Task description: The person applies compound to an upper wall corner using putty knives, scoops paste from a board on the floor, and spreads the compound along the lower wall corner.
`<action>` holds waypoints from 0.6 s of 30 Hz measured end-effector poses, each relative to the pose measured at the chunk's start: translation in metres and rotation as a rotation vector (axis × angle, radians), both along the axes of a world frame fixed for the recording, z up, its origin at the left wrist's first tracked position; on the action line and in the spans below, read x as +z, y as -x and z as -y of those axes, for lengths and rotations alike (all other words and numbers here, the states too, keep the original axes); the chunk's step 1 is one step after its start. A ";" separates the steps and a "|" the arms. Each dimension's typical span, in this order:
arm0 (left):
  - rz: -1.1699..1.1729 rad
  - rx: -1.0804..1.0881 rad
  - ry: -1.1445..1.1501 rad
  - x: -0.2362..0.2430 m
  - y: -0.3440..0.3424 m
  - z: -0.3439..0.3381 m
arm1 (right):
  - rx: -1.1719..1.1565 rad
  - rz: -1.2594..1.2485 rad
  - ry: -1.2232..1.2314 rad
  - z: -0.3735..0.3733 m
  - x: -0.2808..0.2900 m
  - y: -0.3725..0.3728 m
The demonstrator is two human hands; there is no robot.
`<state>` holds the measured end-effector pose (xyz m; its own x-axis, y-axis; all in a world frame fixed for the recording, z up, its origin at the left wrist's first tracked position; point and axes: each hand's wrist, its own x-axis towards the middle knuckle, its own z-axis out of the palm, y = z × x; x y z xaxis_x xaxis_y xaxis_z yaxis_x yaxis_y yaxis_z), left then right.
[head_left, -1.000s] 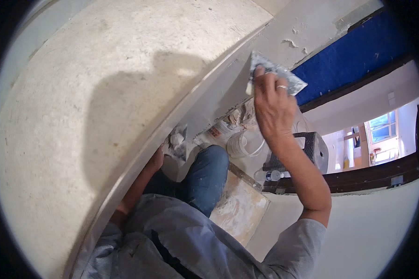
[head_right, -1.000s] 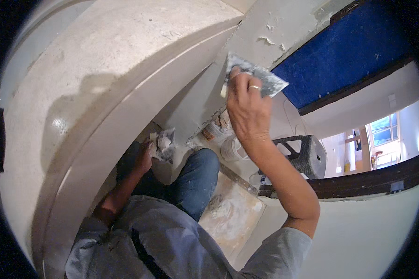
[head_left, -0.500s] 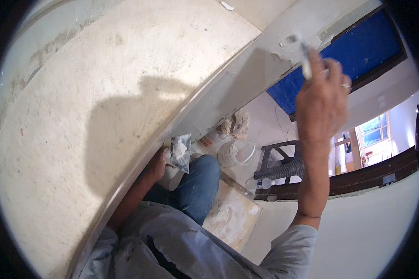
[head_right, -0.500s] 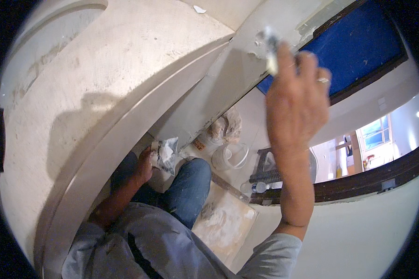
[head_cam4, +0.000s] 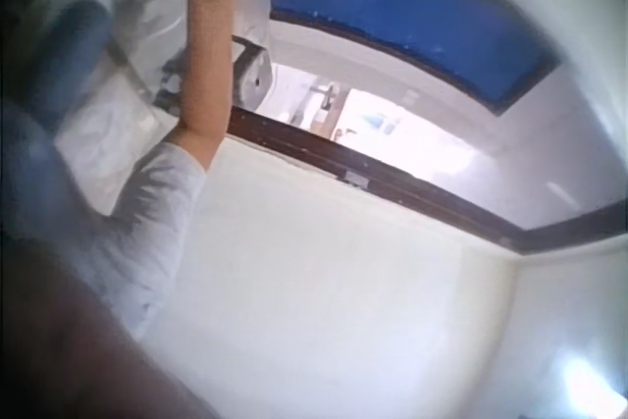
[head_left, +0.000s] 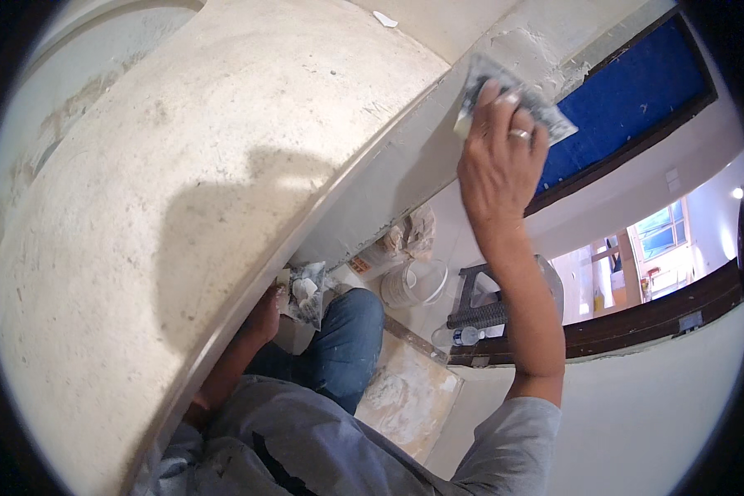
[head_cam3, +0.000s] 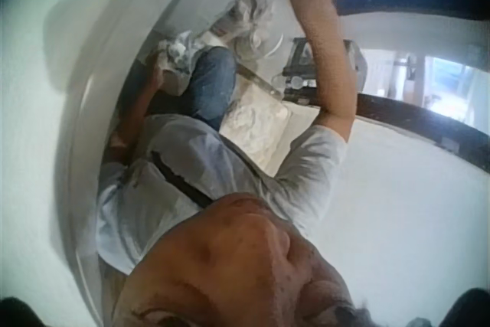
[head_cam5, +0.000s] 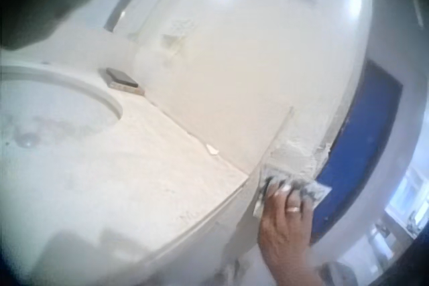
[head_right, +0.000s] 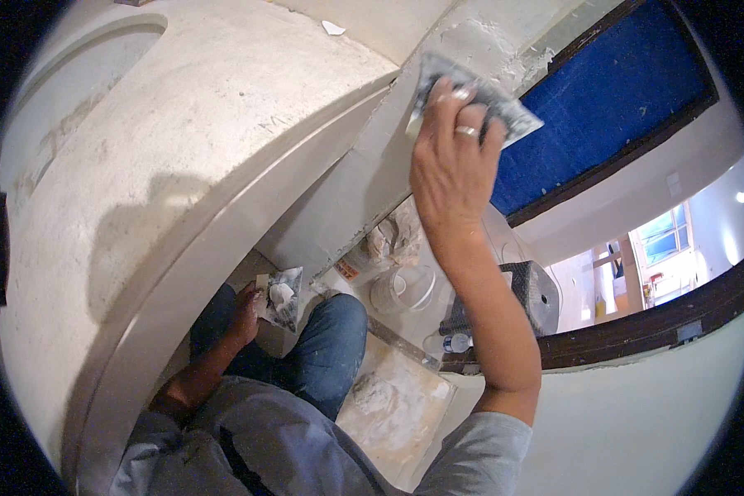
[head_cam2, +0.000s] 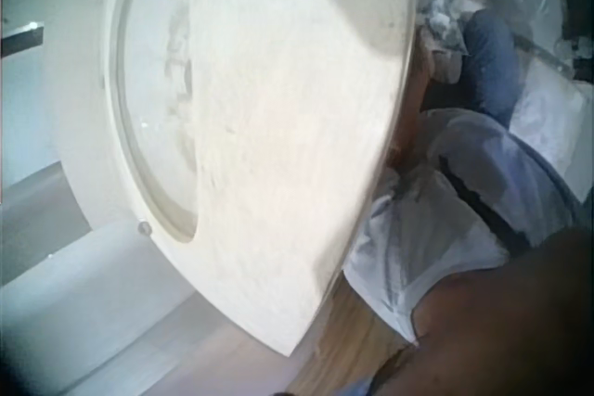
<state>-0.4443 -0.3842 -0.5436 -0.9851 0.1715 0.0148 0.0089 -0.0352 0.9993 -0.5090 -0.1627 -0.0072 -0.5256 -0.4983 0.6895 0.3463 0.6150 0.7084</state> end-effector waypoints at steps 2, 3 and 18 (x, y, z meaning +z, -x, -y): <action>0.062 -0.001 -0.075 0.008 0.003 0.002 | -0.004 0.137 0.005 -0.004 -0.022 -0.011; 0.081 -0.003 -0.102 0.013 0.003 0.005 | -0.010 0.132 -0.002 -0.001 -0.030 -0.019; -0.273 -0.147 0.396 0.098 -0.022 0.010 | 0.119 -0.152 0.001 0.001 0.083 -0.008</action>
